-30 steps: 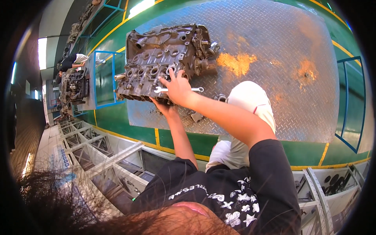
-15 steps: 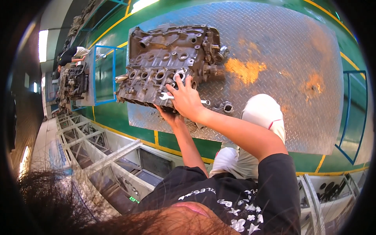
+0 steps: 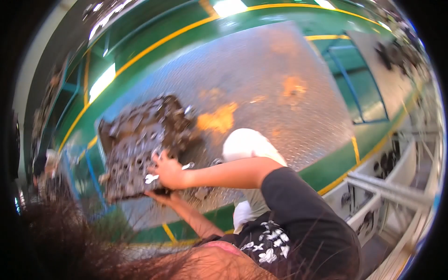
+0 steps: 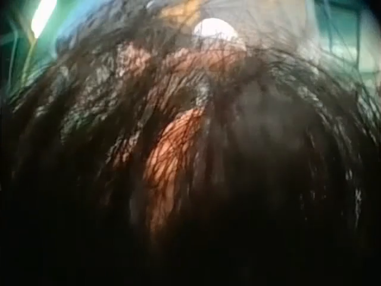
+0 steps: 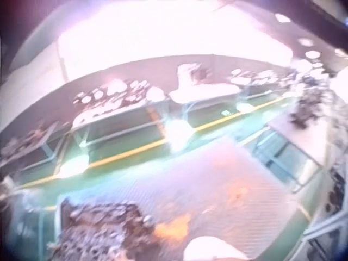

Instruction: The person disassembles components from an engine block by hand and using a wrench. They remove small parts and bolts from the cylinder head area and then walk to a tool chest to place the wrench down.

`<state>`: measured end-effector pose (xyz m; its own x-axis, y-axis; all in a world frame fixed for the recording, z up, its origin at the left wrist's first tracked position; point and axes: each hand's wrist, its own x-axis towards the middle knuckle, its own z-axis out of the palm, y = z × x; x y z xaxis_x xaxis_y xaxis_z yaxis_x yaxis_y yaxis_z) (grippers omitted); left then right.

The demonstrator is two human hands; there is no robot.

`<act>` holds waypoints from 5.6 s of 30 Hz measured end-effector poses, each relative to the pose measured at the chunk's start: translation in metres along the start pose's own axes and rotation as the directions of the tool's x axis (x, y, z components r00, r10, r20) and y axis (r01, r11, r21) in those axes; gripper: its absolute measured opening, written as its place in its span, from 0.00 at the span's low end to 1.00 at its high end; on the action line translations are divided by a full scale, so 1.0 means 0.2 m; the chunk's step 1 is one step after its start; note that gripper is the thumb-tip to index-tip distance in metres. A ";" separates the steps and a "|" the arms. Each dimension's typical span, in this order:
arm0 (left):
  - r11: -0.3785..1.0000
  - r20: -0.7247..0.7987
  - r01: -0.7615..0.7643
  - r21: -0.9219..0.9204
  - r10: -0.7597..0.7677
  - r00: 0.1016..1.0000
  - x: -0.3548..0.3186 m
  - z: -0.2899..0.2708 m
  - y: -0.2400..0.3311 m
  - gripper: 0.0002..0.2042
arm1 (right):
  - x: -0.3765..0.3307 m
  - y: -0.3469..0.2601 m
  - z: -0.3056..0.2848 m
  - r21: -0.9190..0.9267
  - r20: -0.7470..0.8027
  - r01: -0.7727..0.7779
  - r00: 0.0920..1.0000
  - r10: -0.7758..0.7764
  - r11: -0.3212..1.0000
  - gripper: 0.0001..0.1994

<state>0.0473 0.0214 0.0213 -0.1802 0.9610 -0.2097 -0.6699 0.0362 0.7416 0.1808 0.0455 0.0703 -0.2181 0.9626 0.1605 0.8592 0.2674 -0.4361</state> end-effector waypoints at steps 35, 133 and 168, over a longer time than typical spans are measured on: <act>0.781 0.378 0.533 0.326 -0.625 0.683 -0.89 -0.13 0.05 0.26 | -0.39 -0.09 -0.22 0.282 0.635 0.147 0.713 -0.299 0.948 0.18; -0.089 -0.014 0.026 0.996 0.137 0.990 -0.25 -1.65 -0.01 0.21 | -0.57 0.18 -0.23 -0.145 0.860 0.049 0.501 0.102 0.988 0.13; 0.967 -0.138 0.181 0.180 -0.157 0.978 -1.01 -1.38 0.55 0.40 | -0.85 1.44 0.33 0.126 0.881 -0.594 0.435 0.185 0.795 0.25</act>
<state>-0.1882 -0.2446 -0.0299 -0.1700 0.8963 -0.4096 -0.5503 0.2584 0.7940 0.4344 -0.0389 -0.1405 -0.3441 0.5056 -0.7912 0.7538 -0.3536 -0.5539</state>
